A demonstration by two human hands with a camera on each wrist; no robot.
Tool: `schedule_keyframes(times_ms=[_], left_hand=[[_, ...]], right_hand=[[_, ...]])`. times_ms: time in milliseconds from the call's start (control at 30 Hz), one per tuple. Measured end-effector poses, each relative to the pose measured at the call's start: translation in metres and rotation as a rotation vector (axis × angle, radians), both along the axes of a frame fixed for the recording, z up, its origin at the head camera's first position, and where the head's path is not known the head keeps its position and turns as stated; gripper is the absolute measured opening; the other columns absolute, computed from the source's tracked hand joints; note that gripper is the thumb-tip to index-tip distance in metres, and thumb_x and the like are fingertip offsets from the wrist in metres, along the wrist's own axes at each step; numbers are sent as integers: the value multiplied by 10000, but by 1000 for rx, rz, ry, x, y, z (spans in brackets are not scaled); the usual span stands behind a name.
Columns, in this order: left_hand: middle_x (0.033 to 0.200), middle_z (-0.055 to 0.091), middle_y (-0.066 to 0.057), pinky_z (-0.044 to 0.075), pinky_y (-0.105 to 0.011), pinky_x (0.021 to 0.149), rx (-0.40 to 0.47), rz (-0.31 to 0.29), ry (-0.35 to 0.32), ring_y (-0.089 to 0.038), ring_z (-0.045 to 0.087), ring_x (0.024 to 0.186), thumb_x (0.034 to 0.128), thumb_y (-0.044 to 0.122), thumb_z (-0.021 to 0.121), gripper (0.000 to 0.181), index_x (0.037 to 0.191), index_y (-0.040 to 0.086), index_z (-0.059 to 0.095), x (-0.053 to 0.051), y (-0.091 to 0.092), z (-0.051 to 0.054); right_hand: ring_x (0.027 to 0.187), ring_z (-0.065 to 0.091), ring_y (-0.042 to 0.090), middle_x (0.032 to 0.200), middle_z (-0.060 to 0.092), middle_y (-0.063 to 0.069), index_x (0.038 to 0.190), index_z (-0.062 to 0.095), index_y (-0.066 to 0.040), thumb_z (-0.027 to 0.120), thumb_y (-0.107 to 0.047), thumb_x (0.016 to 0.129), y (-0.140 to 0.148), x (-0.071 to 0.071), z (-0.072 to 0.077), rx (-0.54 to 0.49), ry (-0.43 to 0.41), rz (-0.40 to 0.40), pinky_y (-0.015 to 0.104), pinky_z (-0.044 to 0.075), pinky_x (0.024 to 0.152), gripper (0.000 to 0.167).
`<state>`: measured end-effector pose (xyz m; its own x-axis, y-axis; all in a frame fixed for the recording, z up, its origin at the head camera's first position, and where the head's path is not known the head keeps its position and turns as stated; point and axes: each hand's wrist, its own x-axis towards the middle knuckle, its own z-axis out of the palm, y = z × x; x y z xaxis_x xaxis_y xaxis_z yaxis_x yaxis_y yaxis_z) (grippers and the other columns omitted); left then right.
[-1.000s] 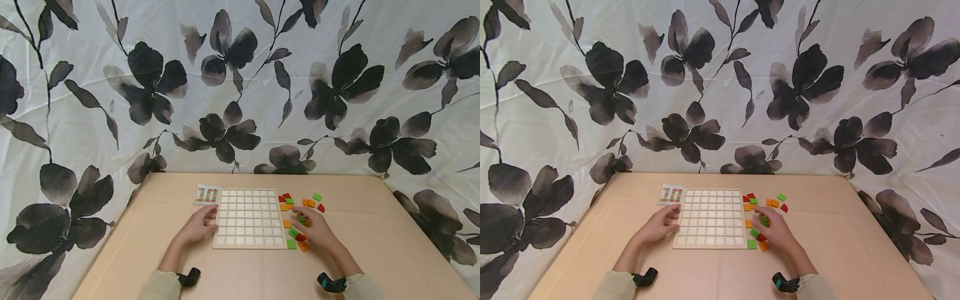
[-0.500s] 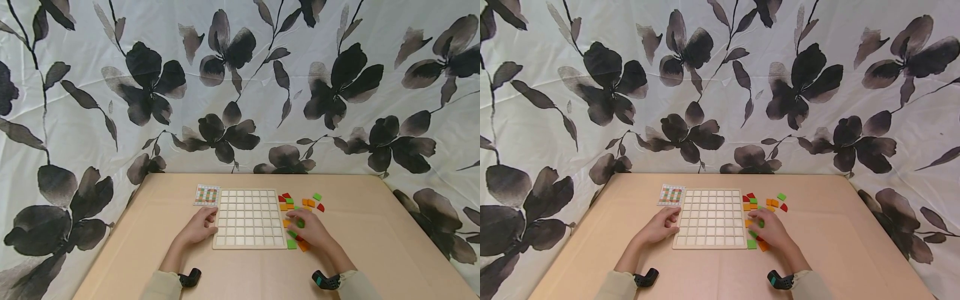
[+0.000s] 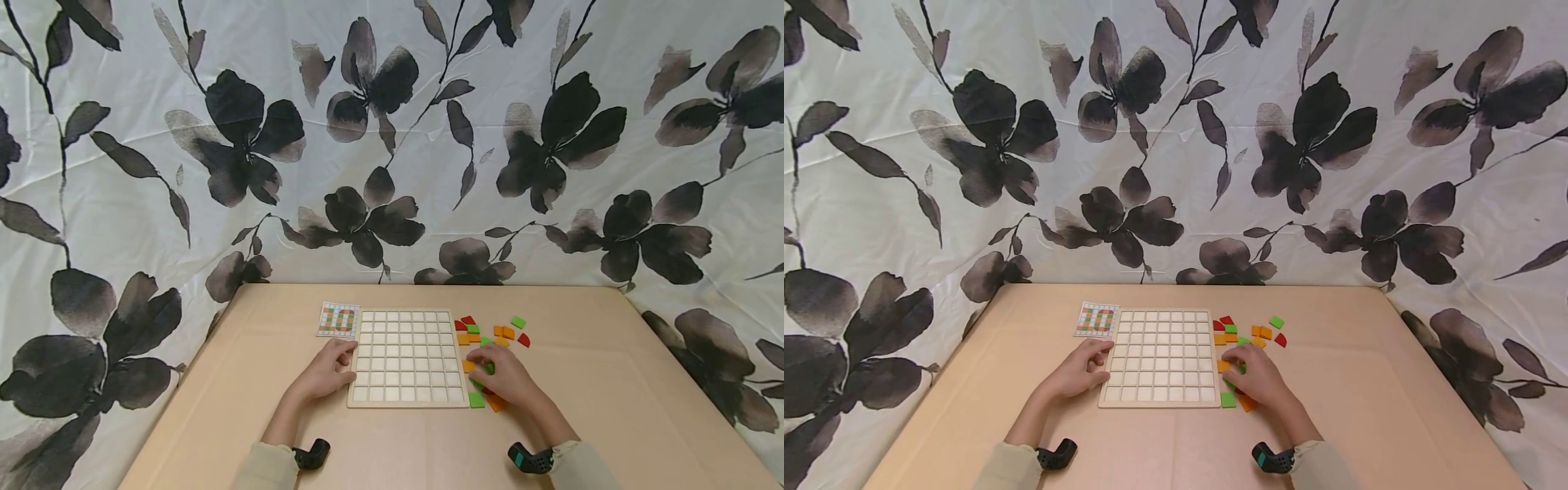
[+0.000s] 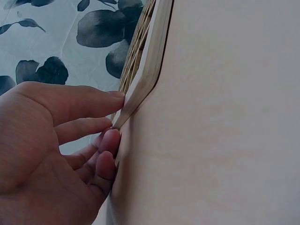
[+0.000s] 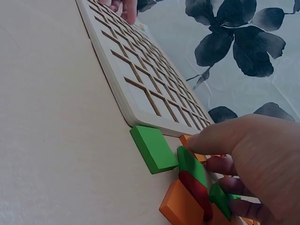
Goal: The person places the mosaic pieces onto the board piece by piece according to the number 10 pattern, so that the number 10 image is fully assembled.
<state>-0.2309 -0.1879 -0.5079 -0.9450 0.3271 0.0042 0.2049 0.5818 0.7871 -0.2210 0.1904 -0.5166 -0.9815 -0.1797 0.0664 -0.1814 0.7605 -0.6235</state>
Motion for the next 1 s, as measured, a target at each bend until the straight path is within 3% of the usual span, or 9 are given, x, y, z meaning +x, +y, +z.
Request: schedule_keyframes(times_ms=[700,1000], left_hand=[[1189,453,-110,382,-216,708,-11,23,-29,-170,457,928,802,21,720,619,1377,1,492,0,0,-1],[1191,452,-106,385,-216,711,-16,25,-28,-165,455,926,796,22,725,623,1374,3,495,0,1,-3]], right_hand=[[854,473,160,960,620,-31,918,728,-209,800,-189,761,-9,-7,6,115,-4,-28,293,424,710,175],[847,482,144,970,649,-41,853,727,-215,822,-256,726,-8,-6,5,246,104,-1,314,432,734,164]])
